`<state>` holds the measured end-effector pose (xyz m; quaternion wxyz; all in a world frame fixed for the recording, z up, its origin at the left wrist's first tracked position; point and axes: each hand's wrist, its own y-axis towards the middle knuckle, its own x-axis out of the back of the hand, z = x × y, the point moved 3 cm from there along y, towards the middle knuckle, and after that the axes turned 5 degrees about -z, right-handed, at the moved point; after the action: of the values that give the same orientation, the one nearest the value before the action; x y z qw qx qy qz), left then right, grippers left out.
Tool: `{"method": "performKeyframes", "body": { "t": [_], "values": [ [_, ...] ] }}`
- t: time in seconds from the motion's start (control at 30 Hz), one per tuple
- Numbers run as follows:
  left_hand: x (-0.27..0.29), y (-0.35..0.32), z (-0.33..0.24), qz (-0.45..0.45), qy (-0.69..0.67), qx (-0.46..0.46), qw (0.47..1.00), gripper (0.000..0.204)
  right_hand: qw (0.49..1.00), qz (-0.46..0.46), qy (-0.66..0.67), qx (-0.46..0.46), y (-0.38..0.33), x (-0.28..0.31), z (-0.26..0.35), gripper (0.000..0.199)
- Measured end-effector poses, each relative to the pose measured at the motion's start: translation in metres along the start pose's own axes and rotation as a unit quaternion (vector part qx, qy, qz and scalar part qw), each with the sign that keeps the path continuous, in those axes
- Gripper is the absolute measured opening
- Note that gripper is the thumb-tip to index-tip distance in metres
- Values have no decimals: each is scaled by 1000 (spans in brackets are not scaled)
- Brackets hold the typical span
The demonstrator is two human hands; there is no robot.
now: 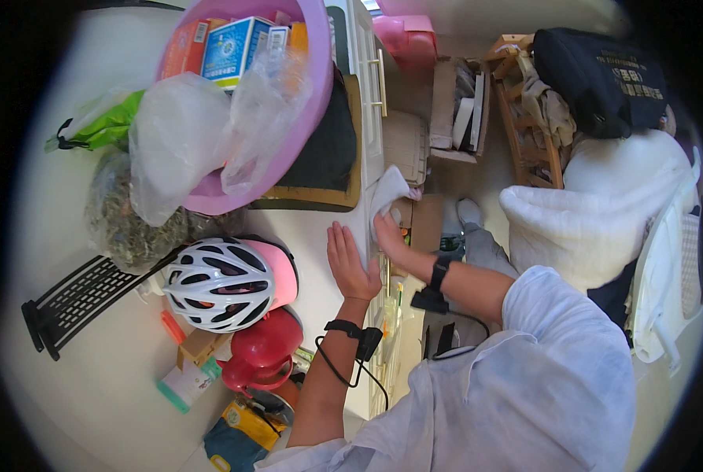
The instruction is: The person wrings out a cloth in a bucket of water and then uses it to wipe down various white cabinet doors and a countertop surface.
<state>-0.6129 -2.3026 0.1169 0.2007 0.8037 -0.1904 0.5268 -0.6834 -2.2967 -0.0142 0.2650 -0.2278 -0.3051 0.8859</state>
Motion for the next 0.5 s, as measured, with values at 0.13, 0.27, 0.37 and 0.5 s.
{"method": "performKeyframes", "body": {
  "t": [0.13,0.27,0.37,0.5],
  "values": [
    [0,0,2,13,1,12,1000,70,998,-2,10,-62,48,7,6,43],
    [-3,-5,8,2,2,10,1000,69,997,-10,-27,-70,2,5,15,43],
    [-4,-7,9,-7,-2,9,1000,70,998,-11,-42,44,-21,-4,10,36],
    [-1,-12,13,-9,9,20,1000,69,991,-9,-54,119,0,-5,43,33]
  ]
}}
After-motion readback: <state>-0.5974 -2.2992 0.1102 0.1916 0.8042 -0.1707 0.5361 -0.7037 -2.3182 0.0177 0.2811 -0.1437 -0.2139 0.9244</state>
